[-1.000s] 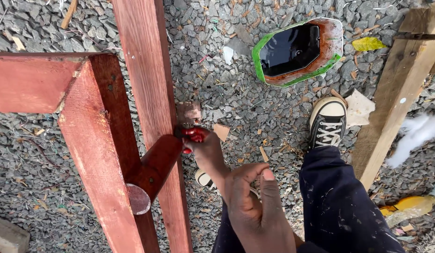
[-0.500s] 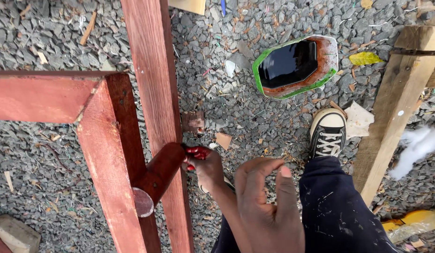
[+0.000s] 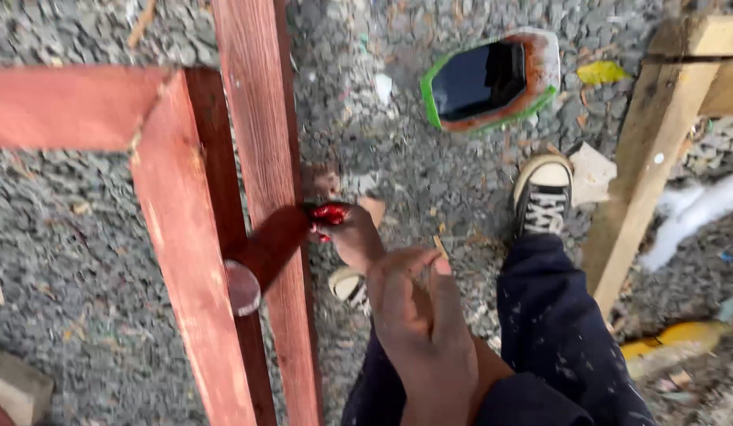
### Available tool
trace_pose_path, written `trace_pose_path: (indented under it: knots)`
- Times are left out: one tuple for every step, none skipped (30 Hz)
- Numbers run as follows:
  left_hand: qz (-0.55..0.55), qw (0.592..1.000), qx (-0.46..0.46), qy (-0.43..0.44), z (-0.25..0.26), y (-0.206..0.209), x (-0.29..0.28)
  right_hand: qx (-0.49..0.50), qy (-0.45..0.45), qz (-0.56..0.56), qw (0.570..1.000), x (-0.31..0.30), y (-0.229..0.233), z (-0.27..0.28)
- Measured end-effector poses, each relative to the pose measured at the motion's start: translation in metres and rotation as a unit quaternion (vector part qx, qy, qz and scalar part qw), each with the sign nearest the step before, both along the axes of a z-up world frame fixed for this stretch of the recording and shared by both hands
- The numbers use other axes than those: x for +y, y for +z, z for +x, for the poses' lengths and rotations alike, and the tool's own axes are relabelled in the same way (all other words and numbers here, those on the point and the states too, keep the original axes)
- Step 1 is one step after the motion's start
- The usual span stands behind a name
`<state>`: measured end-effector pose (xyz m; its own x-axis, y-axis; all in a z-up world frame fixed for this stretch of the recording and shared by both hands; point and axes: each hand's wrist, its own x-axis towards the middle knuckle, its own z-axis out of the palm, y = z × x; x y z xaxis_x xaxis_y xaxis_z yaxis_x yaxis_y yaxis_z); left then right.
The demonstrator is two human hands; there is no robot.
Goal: Staining a wooden frame using a sponge and dark wood stain
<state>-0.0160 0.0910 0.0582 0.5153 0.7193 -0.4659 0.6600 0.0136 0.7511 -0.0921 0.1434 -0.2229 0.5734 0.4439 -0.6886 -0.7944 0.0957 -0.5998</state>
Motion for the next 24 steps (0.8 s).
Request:
trace_pose_path:
  knots:
    - [-0.006, 1.0, 0.015, 0.009, -0.015, 0.011, -0.006, 0.015, 0.009, -0.006, 1.0, -0.013, 0.014, -0.022]
    - [-0.013, 1.0, -0.013, 0.019, -0.019, 0.009, -0.008, -0.009, -0.012, -0.023, 1.0, -0.017, 0.01, -0.019]
    - [-0.02, 0.998, -0.042, 0.03, -0.021, 0.006, -0.01, -0.034, -0.034, -0.04, 0.998, -0.02, 0.006, -0.014]
    - [-0.017, 0.998, -0.049, 0.038, -0.024, 0.008, -0.011, -0.041, -0.026, -0.037, 0.998, -0.025, 0.023, 0.008]
    - [-0.026, 0.998, -0.016, 0.057, -0.027, 0.01, -0.012, -0.039, 0.032, -0.081, 0.995, -0.03, 0.041, 0.03]
    - [-0.034, 0.996, 0.02, 0.077, -0.033, 0.012, -0.014, -0.036, 0.089, -0.123, 0.988, -0.035, 0.059, 0.048]
    - [-0.031, 0.996, 0.014, 0.085, -0.031, 0.008, -0.015, -0.042, 0.097, -0.12, 0.987, -0.035, 0.049, 0.063]
    - [-0.023, 0.997, 0.01, 0.077, -0.034, 0.011, -0.018, -0.019, 0.158, -0.187, 0.969, -0.039, 0.046, 0.066]
    - [-0.016, 0.998, 0.007, 0.068, -0.038, 0.015, -0.021, 0.003, 0.219, -0.251, 0.943, -0.042, 0.043, 0.069]
    - [-0.014, 0.997, 0.007, 0.077, -0.037, 0.023, -0.024, 0.0, 0.227, -0.249, 0.941, -0.048, 0.041, 0.066]
    - [-0.034, 0.994, 0.008, 0.103, -0.035, 0.031, -0.027, 0.004, 0.217, -0.234, 0.948, -0.053, 0.04, 0.063]
    - [-0.051, 0.99, -0.001, 0.131, -0.029, 0.036, -0.028, -0.001, 0.207, -0.216, 0.954, -0.053, 0.036, 0.069]
    - [-0.046, 0.989, -0.01, 0.141, -0.026, 0.036, -0.03, -0.012, 0.215, -0.212, 0.953, -0.051, 0.038, 0.079]
    - [-0.035, 0.987, -0.004, 0.159, -0.028, 0.044, -0.036, 0.0, 0.22, -0.212, 0.952, -0.058, 0.047, 0.076]
    - [-0.025, 0.984, 0.003, 0.177, -0.03, 0.052, -0.041, 0.013, 0.224, -0.213, 0.951, -0.064, 0.055, 0.074]
    - [-0.023, 0.983, 0.003, 0.183, -0.032, 0.059, -0.045, 0.012, 0.23, -0.211, 0.95, -0.066, 0.066, 0.074]
    - [-0.037, 0.981, -0.001, 0.189, -0.034, 0.065, -0.048, 0.012, 0.257, -0.217, 0.942, -0.068, 0.076, 0.074]
    - [-0.044, 0.981, -0.018, 0.19, -0.033, 0.062, -0.047, -0.001, 0.277, -0.218, 0.936, -0.061, 0.078, 0.084]
    - [-0.036, 0.981, -0.03, 0.189, -0.033, 0.052, -0.044, -0.013, 0.274, -0.211, 0.938, -0.049, 0.068, 0.087]
    - [0.006, 0.983, -0.025, 0.182, -0.037, 0.046, -0.047, 0.006, 0.236, -0.202, 0.95, -0.051, 0.062, 0.083]
    - [0.049, 0.983, -0.021, 0.176, -0.041, 0.04, -0.049, 0.025, 0.198, -0.193, 0.961, -0.053, 0.054, 0.078]
    - [0.043, 0.984, -0.009, 0.175, -0.047, 0.042, -0.048, 0.037, 0.199, -0.197, 0.959, -0.054, 0.041, 0.073]
    - [0.056, 0.987, -0.012, 0.152, -0.052, 0.045, -0.046, 0.037, 0.124, -0.117, 0.985, -0.055, 0.029, 0.067]
    - [0.081, 0.989, -0.026, 0.125, -0.055, 0.04, -0.036, 0.025, 0.042, -0.022, 0.999, -0.04, 0.011, 0.07]
